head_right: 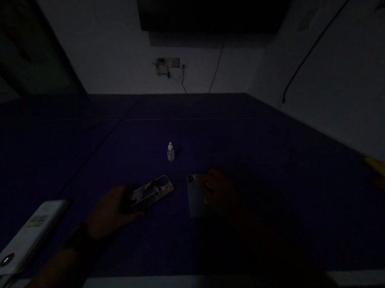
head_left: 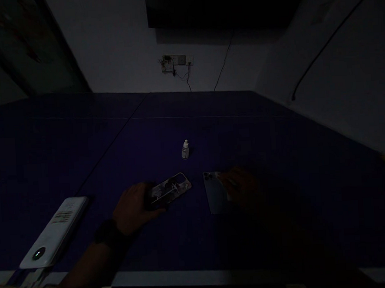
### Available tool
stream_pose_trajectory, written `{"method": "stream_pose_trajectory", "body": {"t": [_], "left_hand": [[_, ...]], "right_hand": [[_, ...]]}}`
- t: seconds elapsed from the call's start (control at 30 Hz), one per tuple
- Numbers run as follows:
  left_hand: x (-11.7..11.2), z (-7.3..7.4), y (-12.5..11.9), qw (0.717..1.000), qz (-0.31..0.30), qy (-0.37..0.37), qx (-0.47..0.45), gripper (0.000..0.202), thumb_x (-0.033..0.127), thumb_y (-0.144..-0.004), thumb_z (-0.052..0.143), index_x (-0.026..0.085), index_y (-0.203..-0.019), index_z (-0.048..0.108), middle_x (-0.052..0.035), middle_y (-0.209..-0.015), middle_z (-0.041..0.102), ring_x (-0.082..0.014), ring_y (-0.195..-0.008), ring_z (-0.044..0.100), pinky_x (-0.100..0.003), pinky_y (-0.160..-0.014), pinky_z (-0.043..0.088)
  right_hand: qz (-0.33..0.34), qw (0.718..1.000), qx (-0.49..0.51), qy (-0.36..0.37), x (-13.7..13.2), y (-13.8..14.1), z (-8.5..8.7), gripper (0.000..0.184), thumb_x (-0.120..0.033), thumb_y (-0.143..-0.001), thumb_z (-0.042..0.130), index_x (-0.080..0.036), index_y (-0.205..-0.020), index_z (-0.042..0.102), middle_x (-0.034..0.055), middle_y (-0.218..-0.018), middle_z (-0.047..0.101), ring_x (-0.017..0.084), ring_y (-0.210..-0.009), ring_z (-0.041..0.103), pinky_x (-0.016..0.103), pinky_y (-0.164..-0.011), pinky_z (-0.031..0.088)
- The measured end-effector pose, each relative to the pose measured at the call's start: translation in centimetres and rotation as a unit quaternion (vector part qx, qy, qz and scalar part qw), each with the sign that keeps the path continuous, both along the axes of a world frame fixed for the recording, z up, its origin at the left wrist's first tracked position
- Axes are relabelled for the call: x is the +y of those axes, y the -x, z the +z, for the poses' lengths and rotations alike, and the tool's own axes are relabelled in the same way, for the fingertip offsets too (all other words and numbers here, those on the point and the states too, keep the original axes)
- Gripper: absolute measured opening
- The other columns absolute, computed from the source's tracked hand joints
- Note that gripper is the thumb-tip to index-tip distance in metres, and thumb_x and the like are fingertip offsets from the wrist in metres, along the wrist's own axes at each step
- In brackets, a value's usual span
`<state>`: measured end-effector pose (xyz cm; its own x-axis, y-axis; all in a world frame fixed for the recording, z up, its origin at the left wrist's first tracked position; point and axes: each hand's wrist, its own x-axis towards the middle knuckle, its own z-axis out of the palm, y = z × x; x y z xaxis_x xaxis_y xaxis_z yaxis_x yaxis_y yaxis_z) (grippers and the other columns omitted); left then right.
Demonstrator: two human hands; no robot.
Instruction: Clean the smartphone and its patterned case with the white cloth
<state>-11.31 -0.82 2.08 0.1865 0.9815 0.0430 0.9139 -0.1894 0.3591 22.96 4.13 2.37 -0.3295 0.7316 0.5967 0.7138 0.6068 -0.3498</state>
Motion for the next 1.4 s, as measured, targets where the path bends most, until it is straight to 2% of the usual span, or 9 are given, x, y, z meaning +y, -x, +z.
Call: {"method": "stream_pose_trajectory", "body": {"t": [0.13, 0.23, 0.43, 0.57, 0.7, 0.87, 1.07, 1.23, 1.4], "left_hand": [[-0.1, 0.7, -2.0, 0.986, 0.131, -0.035, 0.098, 0.075, 0.08, -0.078, 0.046, 0.013, -0.11, 0.061, -0.0202, -0.106, 0.067, -0.0384, -0.103, 0.062, -0.05, -0.083, 0.05], [0.1, 1.1, -3.3, 0.965, 0.166, -0.097, 0.181, 0.086, 0.086, -0.078, 0.035, 0.011, -0.109, 0.062, -0.0242, -0.111, 0.063, -0.0438, -0.11, 0.055, -0.054, -0.086, 0.047], [0.9, 1.4, -5.5, 0.963, 0.133, -0.111, 0.206, 0.096, 0.09, -0.077, 0.026, 0.011, -0.114, 0.066, -0.0259, -0.117, 0.061, -0.047, -0.118, 0.049, -0.06, -0.097, 0.038], [1.0, 0.0, -6.1, 0.964, 0.143, -0.096, 0.204, 0.104, 0.095, -0.071, 0.022, 0.01, -0.111, 0.067, -0.028, -0.109, 0.065, -0.0515, -0.114, 0.05, -0.063, -0.09, 0.039], [0.3, -1.2, -5.5, 0.966, 0.103, -0.115, 0.208, 0.09, 0.089, -0.078, 0.026, 0.017, -0.113, 0.066, -0.024, -0.107, 0.067, -0.0487, -0.114, 0.054, -0.063, -0.092, 0.039], [-0.9, 1.6, -5.7, 0.977, 0.077, -0.088, 0.176, 0.073, 0.075, -0.089, 0.028, 0.017, -0.119, 0.064, -0.0221, -0.104, 0.066, -0.0459, -0.114, 0.054, -0.061, -0.094, 0.04], [0.9, 5.1, -14.1, 0.989, 0.069, -0.043, 0.124, 0.082, 0.08, -0.087, 0.026, 0.012, -0.12, 0.059, -0.0241, -0.112, 0.064, -0.04, -0.108, 0.059, -0.051, -0.088, 0.047], [4.0, 3.2, -20.7, 0.988, 0.061, 0.066, 0.123, 0.095, 0.088, -0.079, 0.027, 0.009, -0.12, 0.062, -0.0303, -0.119, 0.063, -0.0415, -0.102, 0.065, -0.048, -0.082, 0.049], [5.6, 1.9, -22.6, 0.982, 0.049, 0.127, 0.13, 0.092, 0.078, -0.079, 0.047, 0.002, -0.128, 0.057, -0.0363, -0.126, 0.059, -0.0448, -0.114, 0.061, -0.048, -0.089, 0.048]], "right_hand": [[-0.04, 0.998, 0.055, -0.005, 2.4, -0.9, -0.7, 0.037, -0.046, -0.1, 0.049, -0.02, -0.09, 0.074, 0.0049, -0.075, 0.065, 0.018, -0.069, 0.061, 0.031, -0.066, 0.048], [-0.074, 0.992, 0.097, 0.017, 3.8, -1.4, -2.3, 0.039, -0.048, -0.097, 0.05, -0.02, -0.085, 0.073, 0.0051, -0.075, 0.067, 0.019, -0.071, 0.062, 0.031, -0.067, 0.048], [-0.11, 0.986, 0.119, 0.045, 5.1, -2.9, -3.2, 0.035, -0.048, -0.091, 0.053, -0.022, -0.075, 0.07, 0.0046, -0.074, 0.066, 0.02, -0.071, 0.062, 0.032, -0.069, 0.046], [-0.119, 0.981, 0.139, 0.069, 5.4, -3.6, -3.2, 0.028, -0.043, -0.087, 0.057, -0.022, -0.073, 0.068, 0.0041, -0.073, 0.066, 0.02, -0.07, 0.061, 0.032, -0.069, 0.046], [-0.129, 0.975, 0.162, 0.076, 5.9, -3.8, -3.5, 0.024, -0.038, -0.084, 0.059, -0.021, -0.07, 0.067, 0.0048, -0.074, 0.067, 0.02, -0.072, 0.062, 0.032, -0.071, 0.047], [-0.128, 0.968, 0.196, 0.093, 6.1, -3.4, -3.9, 0.021, -0.035, -0.084, 0.059, -0.02, -0.076, 0.071, 0.0052, -0.078, 0.068, 0.019, -0.073, 0.064, 0.031, -0.07, 0.048], [-0.133, 0.954, 0.237, 0.127, 6.5, -3.3, -4.1, 0.019, -0.034, -0.084, 0.06, -0.02, -0.077, 0.072, 0.0047, -0.08, 0.07, 0.02, -0.076, 0.066, 0.03, -0.071, 0.049], [-0.154, 0.934, 0.284, 0.152, 7.2, -4.0, -4.5, 0.023, -0.04, -0.083, 0.06, -0.021, -0.076, 0.071, 0.0045, -0.077, 0.073, 0.02, -0.073, 0.067, 0.028, -0.067, 0.049], [-0.151, 0.918, 0.32, 0.181, 7.5, -4.1, -4.6, 0.028, -0.043, -0.082, 0.058, -0.02, -0.075, 0.071, 0.0035, -0.068, 0.072, 0.018, -0.063, 0.066, 0.025, -0.056, 0.046]]}}
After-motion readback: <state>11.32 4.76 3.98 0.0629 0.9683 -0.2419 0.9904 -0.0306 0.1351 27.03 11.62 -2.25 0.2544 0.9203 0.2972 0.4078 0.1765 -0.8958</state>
